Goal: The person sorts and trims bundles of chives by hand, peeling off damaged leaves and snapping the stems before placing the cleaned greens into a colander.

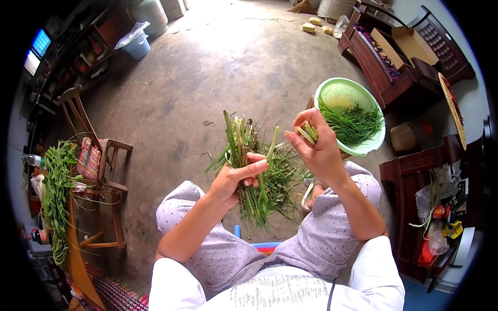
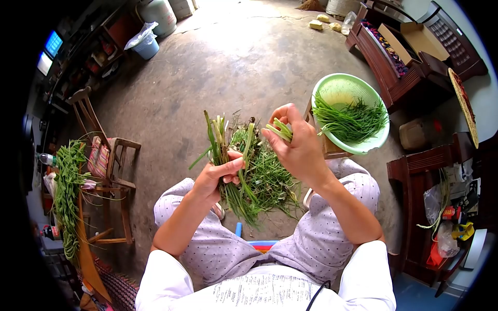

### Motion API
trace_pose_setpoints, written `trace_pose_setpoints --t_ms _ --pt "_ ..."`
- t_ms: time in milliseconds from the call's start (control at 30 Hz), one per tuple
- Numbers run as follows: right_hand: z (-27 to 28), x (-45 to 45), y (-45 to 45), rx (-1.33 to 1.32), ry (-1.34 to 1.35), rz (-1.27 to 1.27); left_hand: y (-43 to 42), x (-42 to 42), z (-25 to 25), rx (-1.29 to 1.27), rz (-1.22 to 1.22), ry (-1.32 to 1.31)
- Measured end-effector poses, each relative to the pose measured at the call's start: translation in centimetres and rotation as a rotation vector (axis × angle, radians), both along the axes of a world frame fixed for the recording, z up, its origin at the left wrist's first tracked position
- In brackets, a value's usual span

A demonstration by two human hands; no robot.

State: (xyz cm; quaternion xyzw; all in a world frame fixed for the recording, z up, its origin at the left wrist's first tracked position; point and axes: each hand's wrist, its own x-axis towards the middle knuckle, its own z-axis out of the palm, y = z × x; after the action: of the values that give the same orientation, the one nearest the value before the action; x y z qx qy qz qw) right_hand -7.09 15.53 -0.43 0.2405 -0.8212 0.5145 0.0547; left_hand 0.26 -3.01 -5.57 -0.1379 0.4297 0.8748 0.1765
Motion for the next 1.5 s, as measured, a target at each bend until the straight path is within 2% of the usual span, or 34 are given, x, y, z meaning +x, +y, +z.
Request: trace_pose_setpoints --t_ms 67,200,267,333,367,467,567,633,800,1000,1067,1133,1167,1200,1267,1400,1500 --pt "0.2 0.2 0.0 -0.077 -0.185 0.037 0.0 0.0 0.0 -0.005 -0.001 0.009" --pt "-1.2 -0.2 -0.3 -0.218 -0.338 0.194 0.1 0.0 0.0 -0.012 -0.013 0.027" --pt "-2.8 -0.5 -0.9 -0.16 -0.001 0.352 0.2 0.0 0.2 -0.024 -0.017 0.025" --pt "-2.6 -0.5 -0.6 -0.148 -0.04 0.329 -0.2 -0.4 0.9 -0.131 0.001 0.068" --pt "-2.1 -0.7 -0.3 -0.225 -0.112 0.258 -0.8 -1.0 0.8 -0.182 0.036 0.135" --pt "-0.4 -1.6 0.4 -0.435 -0.224 0.068 -3.3 -2.1 0.4 -0.35 0.287 0.208" --pt "-0.3 -2.7 1.8 -0.465 -0.215 -0.028 -5.2 -2.3 1.1 -0.334 0.335 0.197" --pt "-0.3 -3.2 2.2 -0.627 -0.207 -0.049 -5.6 -2.1 1.2 -0.231 0.318 0.199" --pt "-0.3 -3.3 2.3 -0.683 -0.403 0.107 -4.5 -1.8 0.8 -0.167 0.141 0.281" --pt "-2.0 -3.9 1.4 -0.794 -0.534 0.315 -2.9 -1.9 0.0 0.23 -0.062 0.28" --pt "-2.1 -3.1 1.2 -0.803 -0.63 0.377 -2.4 -1.6 0.2 0.295 -0.087 0.237" --pt "-2.5 -2.6 1.2 -0.651 -0.858 0.403 -2.0 -1.6 -0.3 0.383 -0.148 0.233" --pt "-2.5 -2.2 0.9 -0.678 -0.789 0.534 -1.8 -1.5 -0.2 0.362 -0.162 0.225" --pt "-2.1 -1.8 0.6 -0.679 -0.787 0.533 -1.5 -1.4 -0.2 0.362 -0.164 0.226" --pt "-1.1 -0.6 -0.3 -0.325 -0.606 0.269 -1.0 -1.2 -0.2 0.377 -0.234 0.219" --pt "-1.8 -0.2 -1.7 -0.308 -0.491 0.274 -0.4 -1.0 -0.8 0.282 -0.309 0.216" --pt "-2.2 0.0 -1.4 -0.323 -0.53 0.297 0.0 -0.9 -0.5 0.156 -0.274 0.197"
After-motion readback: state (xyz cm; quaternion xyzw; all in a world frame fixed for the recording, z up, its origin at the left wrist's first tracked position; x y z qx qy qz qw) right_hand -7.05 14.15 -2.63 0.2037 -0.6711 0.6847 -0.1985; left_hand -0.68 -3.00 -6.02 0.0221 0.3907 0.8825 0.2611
